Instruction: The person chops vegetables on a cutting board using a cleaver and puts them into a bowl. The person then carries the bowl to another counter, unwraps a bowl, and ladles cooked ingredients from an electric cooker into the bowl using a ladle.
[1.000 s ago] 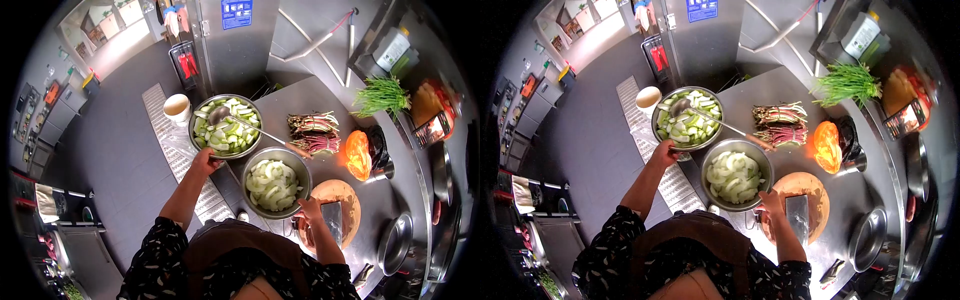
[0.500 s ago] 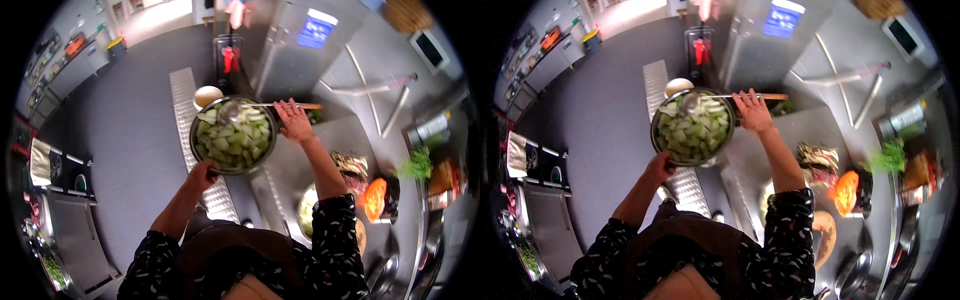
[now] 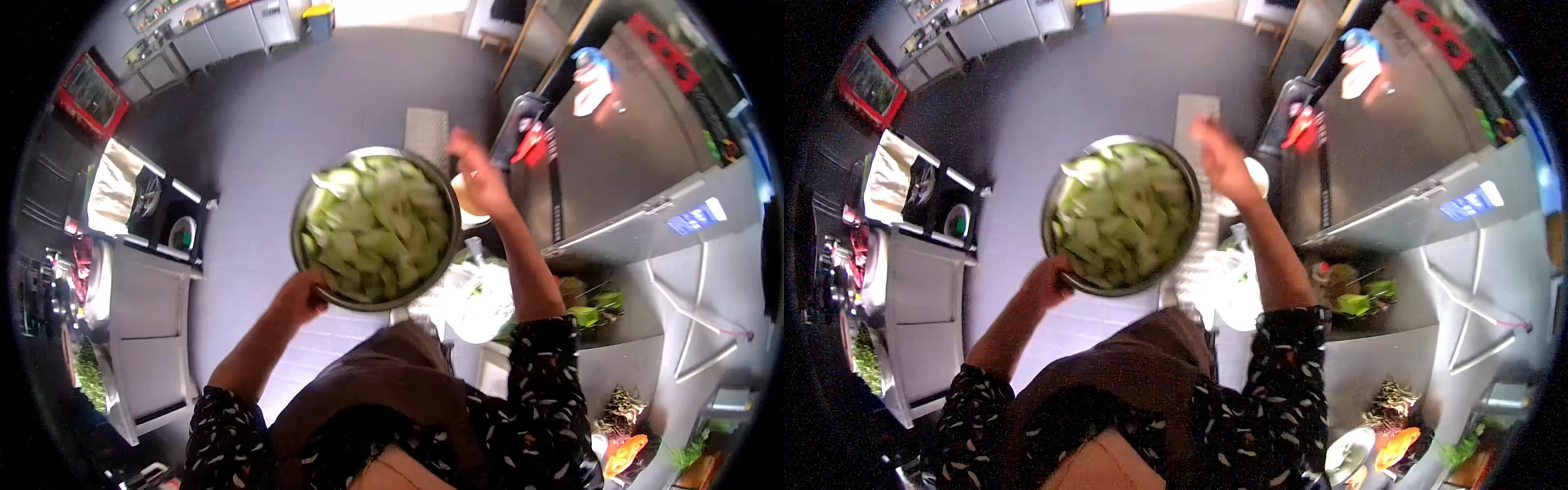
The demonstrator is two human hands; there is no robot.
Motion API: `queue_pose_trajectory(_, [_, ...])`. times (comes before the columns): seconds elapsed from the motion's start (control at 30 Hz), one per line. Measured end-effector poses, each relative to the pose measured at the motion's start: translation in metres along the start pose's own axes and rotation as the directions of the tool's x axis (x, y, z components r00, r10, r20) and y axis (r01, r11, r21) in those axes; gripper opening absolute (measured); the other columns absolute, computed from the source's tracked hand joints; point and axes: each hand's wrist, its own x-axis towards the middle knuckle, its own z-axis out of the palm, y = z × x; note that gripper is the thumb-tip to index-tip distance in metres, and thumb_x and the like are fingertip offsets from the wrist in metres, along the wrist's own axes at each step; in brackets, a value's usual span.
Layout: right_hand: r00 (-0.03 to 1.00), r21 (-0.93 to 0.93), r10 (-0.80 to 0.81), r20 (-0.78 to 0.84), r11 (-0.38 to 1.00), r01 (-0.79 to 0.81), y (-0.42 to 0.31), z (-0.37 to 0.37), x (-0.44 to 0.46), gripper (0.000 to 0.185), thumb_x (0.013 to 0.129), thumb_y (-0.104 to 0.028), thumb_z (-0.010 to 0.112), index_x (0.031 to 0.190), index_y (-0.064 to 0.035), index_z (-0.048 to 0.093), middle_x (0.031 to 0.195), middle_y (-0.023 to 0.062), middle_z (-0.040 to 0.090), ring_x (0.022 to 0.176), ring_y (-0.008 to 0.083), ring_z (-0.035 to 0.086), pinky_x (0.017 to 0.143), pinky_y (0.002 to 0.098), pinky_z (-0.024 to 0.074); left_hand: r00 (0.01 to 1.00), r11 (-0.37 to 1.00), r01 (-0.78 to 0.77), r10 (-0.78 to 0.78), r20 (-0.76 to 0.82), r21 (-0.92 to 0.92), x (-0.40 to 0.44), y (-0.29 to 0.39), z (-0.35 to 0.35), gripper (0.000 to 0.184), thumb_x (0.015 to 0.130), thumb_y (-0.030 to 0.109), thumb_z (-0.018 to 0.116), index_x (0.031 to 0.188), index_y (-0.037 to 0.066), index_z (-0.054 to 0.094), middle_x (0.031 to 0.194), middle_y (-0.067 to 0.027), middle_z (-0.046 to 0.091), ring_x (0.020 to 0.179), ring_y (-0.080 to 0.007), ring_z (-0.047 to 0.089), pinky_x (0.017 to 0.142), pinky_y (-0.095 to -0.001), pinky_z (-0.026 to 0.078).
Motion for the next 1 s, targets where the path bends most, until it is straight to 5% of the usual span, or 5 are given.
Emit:
queue_pose_trajectory(0.13, [0.816, 0.352, 0.466, -0.342, 0.868, -0.349, 0.068, 0.078, -0.005, 0.032, 0.095, -0.02, 0.05, 0.122, -0.0048, 0.054, 0.122, 0.0072, 0.056, 0.108, 0.0159, 0.054, 0.088, 0.0266, 0.0436, 0.976, 0.961, -0.089, 0.031, -0.217, -0.261, -0.005, 0.08, -0.058, 0.006, 0.08, 0.011, 0.052, 0.082, 0.005, 0.055, 0.068, -0.0056, 0.055, 0.048, -0.0143, 0.047, 0.035, -0.026, 0.035])
queue_pose_trajectory(0.2, [0.582, 0.439, 0.804, 0.117, 0.484, -0.757, 0.127, 0.121, -0.039, 0.037, 0.092, -0.026, 0.054, 0.122, -0.0051, 0.054, 0.106, 0.0041, 0.062, 0.092, 0.0138, 0.057, 0.076, 0.0268, 0.046, 0.929, 0.949, -0.189, 0.09, -0.36, -0.251, -0.005, 0.115, -0.072, 0.006, 0.081, 0.009, 0.05, 0.083, 0.005, 0.055, 0.071, -0.0056, 0.057, 0.048, -0.0145, 0.047, 0.036, -0.0254, 0.035])
queue_pose_trajectory(0.33, [0.089, 0.323, 0.956, 0.278, -0.006, -0.946, 0.162, 0.249, -0.061, 0.022, 0.089, -0.028, 0.055, 0.1, -0.0089, 0.058, 0.083, 0.0043, 0.064, 0.072, 0.0152, 0.061, 0.06, 0.0314, 0.0465, 0.739, 0.934, -0.268, 0.043, -0.672, -0.235, -0.012, 0.161, -0.211, 0.006, 0.082, 0.009, 0.05, 0.082, 0.007, 0.055, 0.071, -0.0041, 0.055, 0.047, -0.0147, 0.046, 0.036, -0.0259, 0.035])
queue_pose_trajectory(0.73, [0.368, -0.29, 0.785, 0.499, 0.551, -0.782, 0.3, 0.35, 0.193, 0.035, 0.091, -0.03, 0.053, 0.076, 0.0007, 0.062, 0.06, 0.0086, 0.062, 0.052, 0.0166, 0.061, 0.048, 0.0302, 0.0478, 0.614, 0.533, -0.449, -0.4, -0.681, -0.717, 0.039, 0.123, -0.25, 0.006, 0.076, 0.009, 0.051, 0.072, 0.014, 0.052, 0.063, 0.0011, 0.052, 0.046, -0.0125, 0.044, 0.036, -0.0259, 0.032])
queue_pose_trajectory(1.0, [0.151, -0.325, 0.725, 0.672, 0.472, -0.82, 0.254, 0.519, 0.343, 0.025, 0.088, -0.028, 0.054, 0.094, -0.0042, 0.062, 0.071, 0.0069, 0.064, 0.061, 0.0166, 0.062, 0.051, 0.0312, 0.0481, 0.636, 0.595, -0.323, -0.44, -0.634, -0.736, 0.116, 0.198, -0.414, 0.004, 0.076, 0.011, 0.055, 0.075, 0.008, 0.052, 0.064, -0.0008, 0.049, 0.054, -0.0156, 0.048, 0.042, -0.0309, 0.035])
